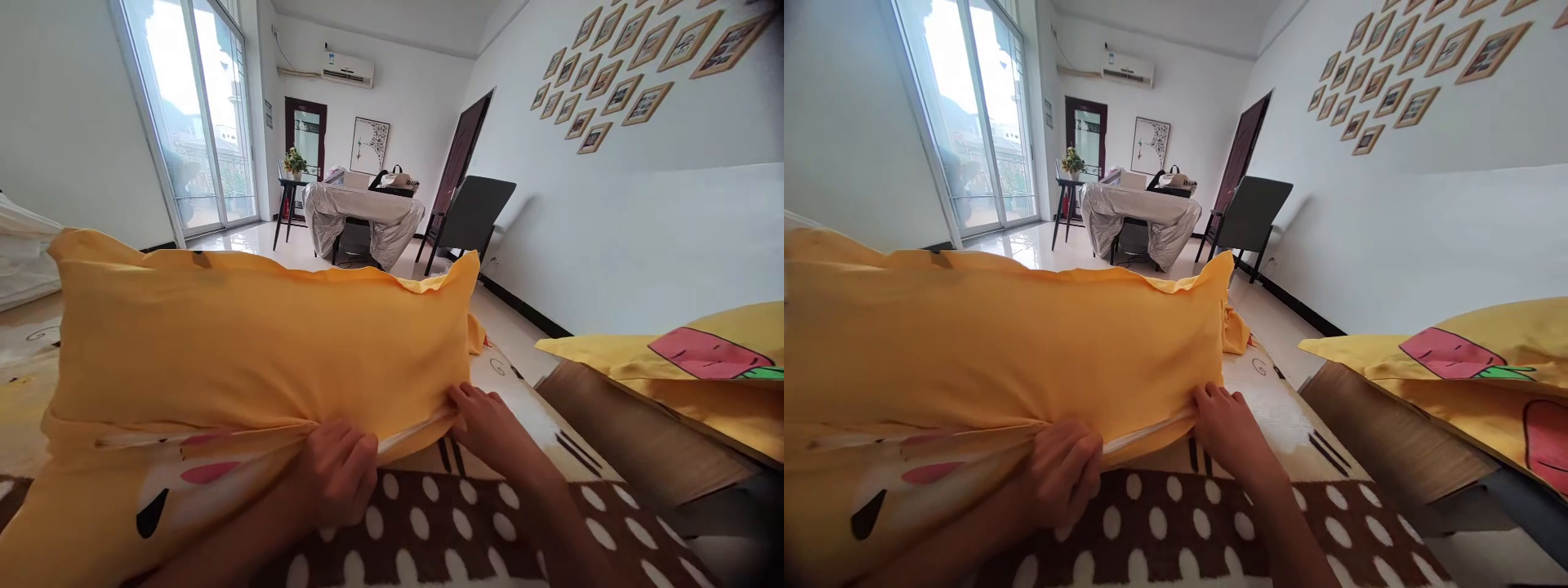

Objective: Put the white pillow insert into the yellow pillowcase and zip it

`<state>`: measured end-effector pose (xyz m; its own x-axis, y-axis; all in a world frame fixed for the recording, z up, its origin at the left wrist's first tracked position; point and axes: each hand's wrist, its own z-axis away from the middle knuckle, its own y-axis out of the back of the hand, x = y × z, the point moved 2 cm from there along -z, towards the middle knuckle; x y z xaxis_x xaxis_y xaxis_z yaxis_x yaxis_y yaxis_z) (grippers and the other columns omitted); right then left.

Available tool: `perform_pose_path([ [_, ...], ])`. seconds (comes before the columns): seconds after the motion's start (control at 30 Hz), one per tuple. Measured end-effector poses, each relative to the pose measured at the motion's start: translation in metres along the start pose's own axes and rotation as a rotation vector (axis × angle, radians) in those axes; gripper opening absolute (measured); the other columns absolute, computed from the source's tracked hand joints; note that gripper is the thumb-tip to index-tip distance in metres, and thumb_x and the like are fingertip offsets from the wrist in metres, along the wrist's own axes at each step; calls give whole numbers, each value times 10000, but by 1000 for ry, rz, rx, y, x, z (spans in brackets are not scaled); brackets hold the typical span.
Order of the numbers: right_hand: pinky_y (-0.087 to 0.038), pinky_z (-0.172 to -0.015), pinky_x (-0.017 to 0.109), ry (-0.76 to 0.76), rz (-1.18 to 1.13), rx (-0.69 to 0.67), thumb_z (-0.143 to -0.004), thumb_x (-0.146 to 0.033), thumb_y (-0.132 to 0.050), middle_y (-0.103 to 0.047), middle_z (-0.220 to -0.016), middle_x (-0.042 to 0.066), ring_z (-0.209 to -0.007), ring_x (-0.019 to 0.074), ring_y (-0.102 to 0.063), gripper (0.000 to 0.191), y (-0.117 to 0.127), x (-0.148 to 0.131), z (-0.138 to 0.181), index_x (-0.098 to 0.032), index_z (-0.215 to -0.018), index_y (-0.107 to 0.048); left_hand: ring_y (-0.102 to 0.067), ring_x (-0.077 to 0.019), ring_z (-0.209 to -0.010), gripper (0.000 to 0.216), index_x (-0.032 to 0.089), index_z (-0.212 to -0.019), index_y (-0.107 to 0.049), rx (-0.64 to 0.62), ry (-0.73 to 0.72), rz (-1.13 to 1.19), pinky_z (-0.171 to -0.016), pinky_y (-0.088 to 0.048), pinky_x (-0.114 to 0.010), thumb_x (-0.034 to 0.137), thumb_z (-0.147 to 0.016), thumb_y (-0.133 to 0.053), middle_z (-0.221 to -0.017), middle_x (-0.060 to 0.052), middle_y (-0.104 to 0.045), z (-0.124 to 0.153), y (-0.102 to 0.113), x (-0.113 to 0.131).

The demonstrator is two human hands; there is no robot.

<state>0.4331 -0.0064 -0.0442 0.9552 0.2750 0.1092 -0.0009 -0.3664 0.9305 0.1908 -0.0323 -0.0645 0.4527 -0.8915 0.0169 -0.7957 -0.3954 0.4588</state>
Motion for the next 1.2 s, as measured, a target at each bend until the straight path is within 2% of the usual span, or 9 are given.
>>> perform_pose_path([
  [0.13,-369,-803,359,226,-211,260,-839,-121,-484,-614,-968,94,-896,223,-543,145,25,-61,10,-176,-949,-561,-399,-148,-549,127,165,-840,-464,-17,19,-46,-525,-300,-287,51,-830,-410,-596,-16,-486,-5,8,11],
  [0.2,-372,-834,355,376,-366,324,-898,-129,-432,-626,-937,76,-885,198,-541,164,30,-87,12,-175,-984,-563,-418,-157,-563,115,167,-833,-467,-27,38,-88,-534,-307,-295,76,-852,-400,-613,-25,-500,-8,9,16],
  [0.27,-373,-829,353,459,-461,353,-917,-115,-398,-636,-901,62,-852,182,-539,189,29,-100,12,-172,-977,-567,-431,-161,-573,119,170,-823,-465,-37,70,-116,-545,-319,-299,88,-868,-391,-630,-28,-513,-9,10,20],
  [0.43,-391,-830,366,509,-593,290,-880,-105,-457,-624,-911,64,-858,181,-526,120,21,-95,10,-174,-904,-552,-437,-161,-576,127,167,-823,-466,-48,89,-134,-547,-321,-302,72,-873,-397,-640,-20,-515,-12,7,21],
  [0.6,-396,-682,299,437,-643,389,-920,-91,-415,-561,-770,39,-738,154,-463,172,8,-97,11,-180,-810,-513,-433,-165,-576,164,178,-768,-457,-117,100,-178,-549,-316,-308,73,-869,-383,-640,-16,-502,-13,8,17],
  [0.77,-412,-671,289,445,-725,303,-920,-120,-442,-540,-777,44,-766,166,-461,132,2,-99,11,-184,-839,-524,-473,-188,-588,201,186,-708,-490,-348,173,-228,-547,-314,-328,66,-843,-403,-651,-23,-532,-19,20,17],
  [0.87,-411,-684,295,475,-689,321,-914,-114,-457,-557,-793,51,-785,172,-465,118,3,-98,11,-180,-880,-548,-499,-207,-605,219,191,-681,-515,-471,240,-252,-567,-325,-343,54,-818,-411,-665,-32,-563,-24,31,19],
  [1.07,-383,-673,293,515,-540,347,-890,-35,-394,-521,-749,45,-741,164,-435,205,6,-100,14,-171,-803,-520,-535,-219,-672,222,182,-699,-539,-740,450,-161,-605,-347,-340,85,-828,-388,-727,-52,-598,-30,49,14],
  [1.2,-376,-670,277,526,-519,376,-869,-13,-410,-506,-747,41,-747,161,-417,207,5,-100,14,-175,-765,-484,-534,-227,-766,244,185,-741,-568,-828,512,-143,-660,-364,-342,96,-841,-364,-833,-67,-607,-32,66,7],
])
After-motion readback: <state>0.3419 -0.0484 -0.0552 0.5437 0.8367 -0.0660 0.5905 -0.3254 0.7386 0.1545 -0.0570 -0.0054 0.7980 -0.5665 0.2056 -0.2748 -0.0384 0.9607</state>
